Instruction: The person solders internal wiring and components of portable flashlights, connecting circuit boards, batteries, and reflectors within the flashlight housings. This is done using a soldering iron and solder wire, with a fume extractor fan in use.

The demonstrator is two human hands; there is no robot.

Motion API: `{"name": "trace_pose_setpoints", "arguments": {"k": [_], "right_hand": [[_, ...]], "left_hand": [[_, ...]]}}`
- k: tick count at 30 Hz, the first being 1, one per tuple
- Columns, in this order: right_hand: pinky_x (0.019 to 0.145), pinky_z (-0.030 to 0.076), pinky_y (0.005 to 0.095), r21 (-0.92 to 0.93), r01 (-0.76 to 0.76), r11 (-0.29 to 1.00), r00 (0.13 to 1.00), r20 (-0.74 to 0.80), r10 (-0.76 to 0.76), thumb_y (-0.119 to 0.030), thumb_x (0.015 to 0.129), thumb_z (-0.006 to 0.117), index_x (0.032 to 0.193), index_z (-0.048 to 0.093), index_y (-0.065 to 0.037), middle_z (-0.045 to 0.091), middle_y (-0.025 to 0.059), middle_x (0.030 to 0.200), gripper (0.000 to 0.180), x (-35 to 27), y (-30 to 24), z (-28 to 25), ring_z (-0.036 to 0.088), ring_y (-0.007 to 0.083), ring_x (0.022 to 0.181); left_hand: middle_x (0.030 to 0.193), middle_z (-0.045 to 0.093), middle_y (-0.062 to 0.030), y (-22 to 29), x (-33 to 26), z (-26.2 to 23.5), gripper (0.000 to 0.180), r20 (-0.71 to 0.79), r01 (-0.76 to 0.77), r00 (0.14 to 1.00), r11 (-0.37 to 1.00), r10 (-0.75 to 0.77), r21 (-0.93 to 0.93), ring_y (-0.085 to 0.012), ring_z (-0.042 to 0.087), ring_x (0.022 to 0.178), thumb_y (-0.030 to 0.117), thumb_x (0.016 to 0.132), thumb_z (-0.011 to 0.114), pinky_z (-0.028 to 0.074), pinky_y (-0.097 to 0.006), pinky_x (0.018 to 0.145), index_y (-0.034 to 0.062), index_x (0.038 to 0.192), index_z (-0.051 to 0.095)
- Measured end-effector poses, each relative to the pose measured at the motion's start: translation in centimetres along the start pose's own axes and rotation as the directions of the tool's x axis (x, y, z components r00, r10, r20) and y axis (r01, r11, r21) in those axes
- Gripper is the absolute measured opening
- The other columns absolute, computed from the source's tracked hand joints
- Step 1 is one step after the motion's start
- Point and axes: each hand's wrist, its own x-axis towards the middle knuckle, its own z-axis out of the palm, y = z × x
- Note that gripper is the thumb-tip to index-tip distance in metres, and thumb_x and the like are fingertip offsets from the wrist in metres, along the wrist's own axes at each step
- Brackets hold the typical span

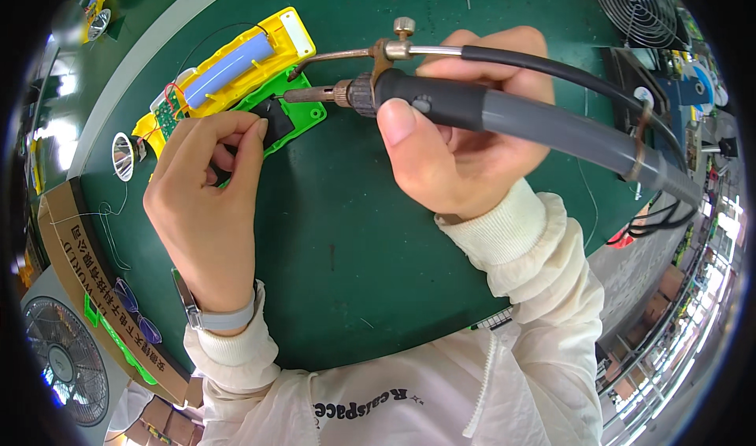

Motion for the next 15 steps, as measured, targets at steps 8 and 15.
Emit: {"name": "trace_pose_setpoints", "arguments": {"k": [8, 15], "right_hand": [[0.055, 0.044, 0.0239, -0.179, -0.066, 0.982, 0.998, -0.014, 0.065, -0.021, 0.077, 0.073, 0.103, 0.046, 0.001, 0.055, 0.0107, 0.075, 0.043, -0.2, -0.7, 0.2, 0.048, 0.0122, 0.054], [0.057, 0.046, 0.0224, -0.323, -0.135, 0.937, 0.991, -0.053, 0.124, -0.023, 0.078, 0.072, 0.1, 0.048, 0.003, 0.057, 0.0114, 0.077, 0.041, -0.2, -1.0, 0.5, 0.048, 0.0107, 0.05]], "left_hand": [[0.068, 0.055, -0.0022, 0.4, 0.2, 0.0, 0.007, 0.037, 0.083, 0.996, 0.996, -0.082, -0.02, -0.0092, 0.046, 0.061, -0.002, 0.076, 0.07, 0.037, -0.023, 0.058, -0.0011, 0.08, 0.064], [0.067, 0.056, -0.0019, 0.6, 0.4, 0.1, 0.006, 0.044, 0.121, 0.992, 0.993, -0.12, -0.019, -0.0082, 0.047, 0.061, -0.002, 0.077, 0.069, 0.037, -0.022, 0.059, -0.0012, 0.078, 0.064]]}}
